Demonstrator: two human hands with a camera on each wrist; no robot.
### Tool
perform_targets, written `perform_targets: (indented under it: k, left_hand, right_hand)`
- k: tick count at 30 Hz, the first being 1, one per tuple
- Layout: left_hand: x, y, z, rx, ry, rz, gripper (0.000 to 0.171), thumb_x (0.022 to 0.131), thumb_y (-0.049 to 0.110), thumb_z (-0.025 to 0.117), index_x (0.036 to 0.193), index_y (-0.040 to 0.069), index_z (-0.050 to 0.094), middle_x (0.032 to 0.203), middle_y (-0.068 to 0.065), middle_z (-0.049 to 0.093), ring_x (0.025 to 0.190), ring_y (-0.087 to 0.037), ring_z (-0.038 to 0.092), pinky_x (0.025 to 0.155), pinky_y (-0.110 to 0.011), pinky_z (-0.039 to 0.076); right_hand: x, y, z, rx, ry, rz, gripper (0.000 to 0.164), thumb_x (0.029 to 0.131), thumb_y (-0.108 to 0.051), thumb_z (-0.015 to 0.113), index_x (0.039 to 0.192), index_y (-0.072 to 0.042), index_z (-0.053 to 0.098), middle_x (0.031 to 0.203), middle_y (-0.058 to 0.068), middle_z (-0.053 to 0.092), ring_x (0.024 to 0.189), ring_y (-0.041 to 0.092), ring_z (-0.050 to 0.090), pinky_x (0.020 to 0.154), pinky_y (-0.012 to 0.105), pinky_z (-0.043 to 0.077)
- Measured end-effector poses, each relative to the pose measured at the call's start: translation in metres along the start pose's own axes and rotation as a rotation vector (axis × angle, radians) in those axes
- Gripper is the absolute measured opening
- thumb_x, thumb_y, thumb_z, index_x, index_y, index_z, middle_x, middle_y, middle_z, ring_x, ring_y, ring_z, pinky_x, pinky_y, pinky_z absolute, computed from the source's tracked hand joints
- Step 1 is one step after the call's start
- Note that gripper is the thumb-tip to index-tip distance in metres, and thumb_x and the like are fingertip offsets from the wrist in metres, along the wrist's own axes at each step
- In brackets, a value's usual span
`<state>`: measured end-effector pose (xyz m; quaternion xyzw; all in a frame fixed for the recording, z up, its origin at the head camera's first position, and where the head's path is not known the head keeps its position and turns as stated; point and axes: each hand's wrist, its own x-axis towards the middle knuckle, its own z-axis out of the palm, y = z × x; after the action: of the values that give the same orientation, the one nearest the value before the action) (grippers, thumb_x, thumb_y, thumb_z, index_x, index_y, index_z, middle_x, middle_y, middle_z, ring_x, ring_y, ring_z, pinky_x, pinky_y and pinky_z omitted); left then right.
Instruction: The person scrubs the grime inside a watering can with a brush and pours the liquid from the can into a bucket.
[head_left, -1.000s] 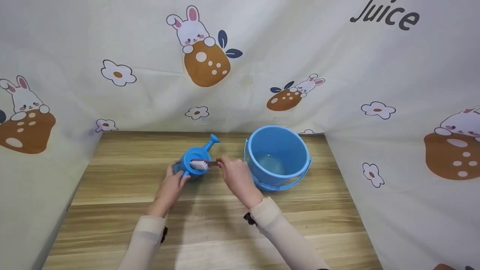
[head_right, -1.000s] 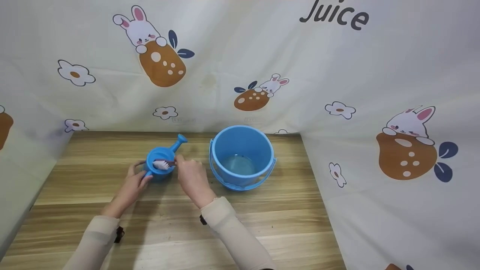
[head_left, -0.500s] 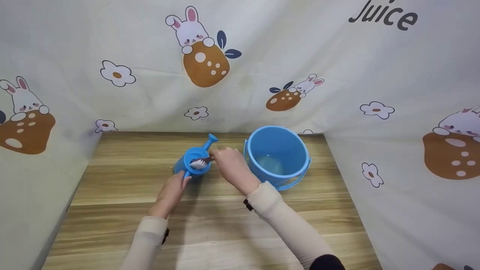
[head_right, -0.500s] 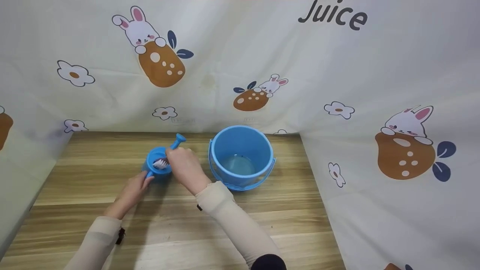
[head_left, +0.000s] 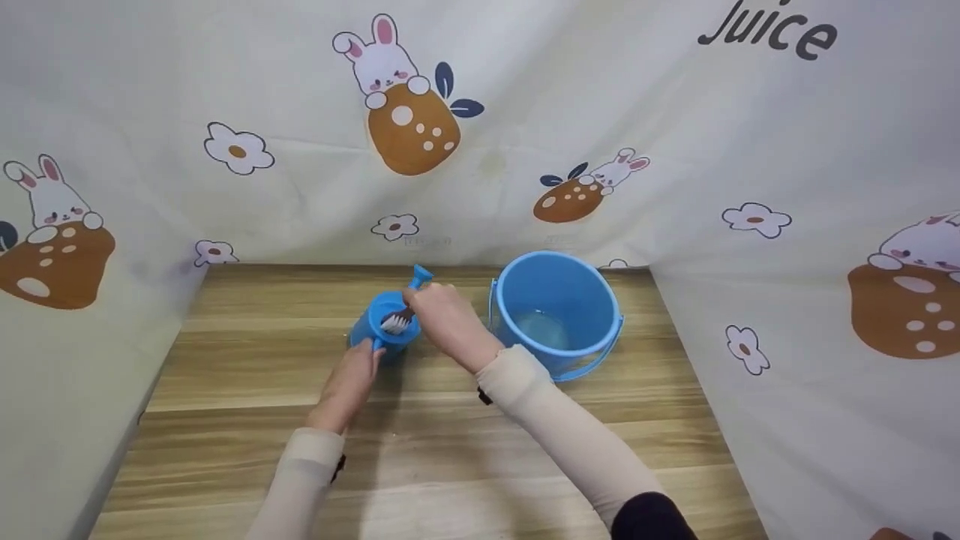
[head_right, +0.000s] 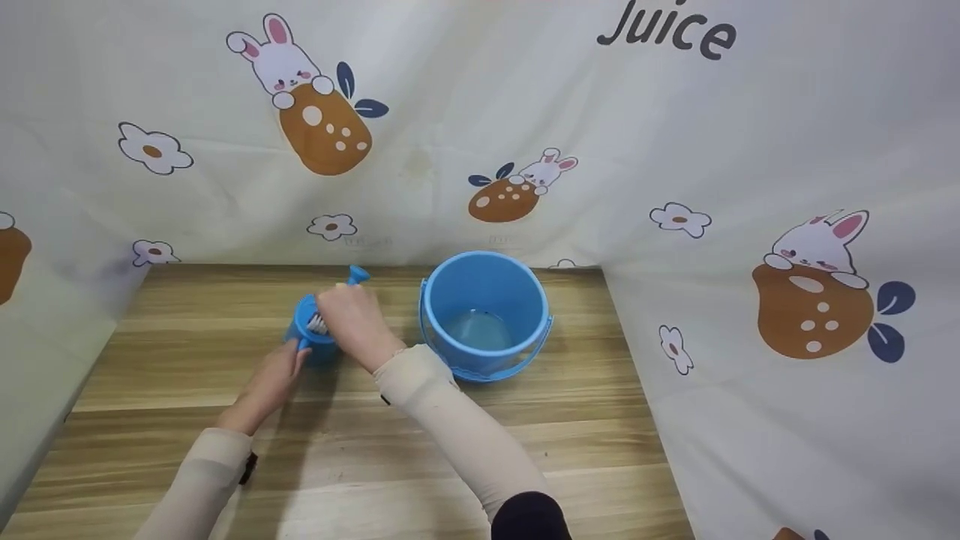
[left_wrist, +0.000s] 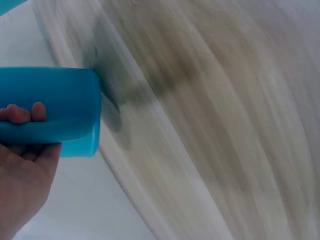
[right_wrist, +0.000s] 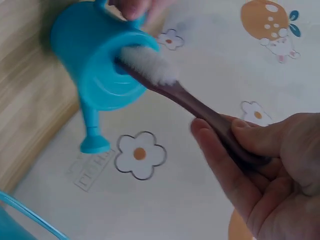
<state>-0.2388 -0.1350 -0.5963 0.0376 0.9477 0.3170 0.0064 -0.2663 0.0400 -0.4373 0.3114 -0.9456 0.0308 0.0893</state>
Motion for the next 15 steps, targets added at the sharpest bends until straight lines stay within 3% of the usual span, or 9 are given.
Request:
perform_targets:
  k: [8,15]
  left_hand:
    - [0.0028,0.0026,-0.0025,0.032,0.036,0.045,0.026,0.105,0.021,0.048,0.104,-0.005,0.054,0.095,-0.026,0.062,0.098,-0.045,0.063,0.086,-0.057,0.05]
    - [0.0035,0.0024,-0.0023,-0.01,0.006,0.014,0.027,0.106,0.023,0.046,0.105,-0.002,0.055,0.097,-0.023,0.063,0.098,-0.042,0.064,0.087,-0.056,0.051]
  right_hand:
    - [0.0011,0.0042,0.0061,0.052,0.021,0.037,0.021,0.096,0.001,0.06,0.102,-0.012,0.076,0.1,0.003,0.077,0.086,0.022,0.074,0.073,0.032,0.06]
    - [0.0034,0.0032,0.0102,0.06,-0.005,0.035,0.021,0.098,0.0,0.058,0.103,-0.012,0.075,0.1,0.003,0.077,0.086,0.022,0.074,0.073,0.032,0.06]
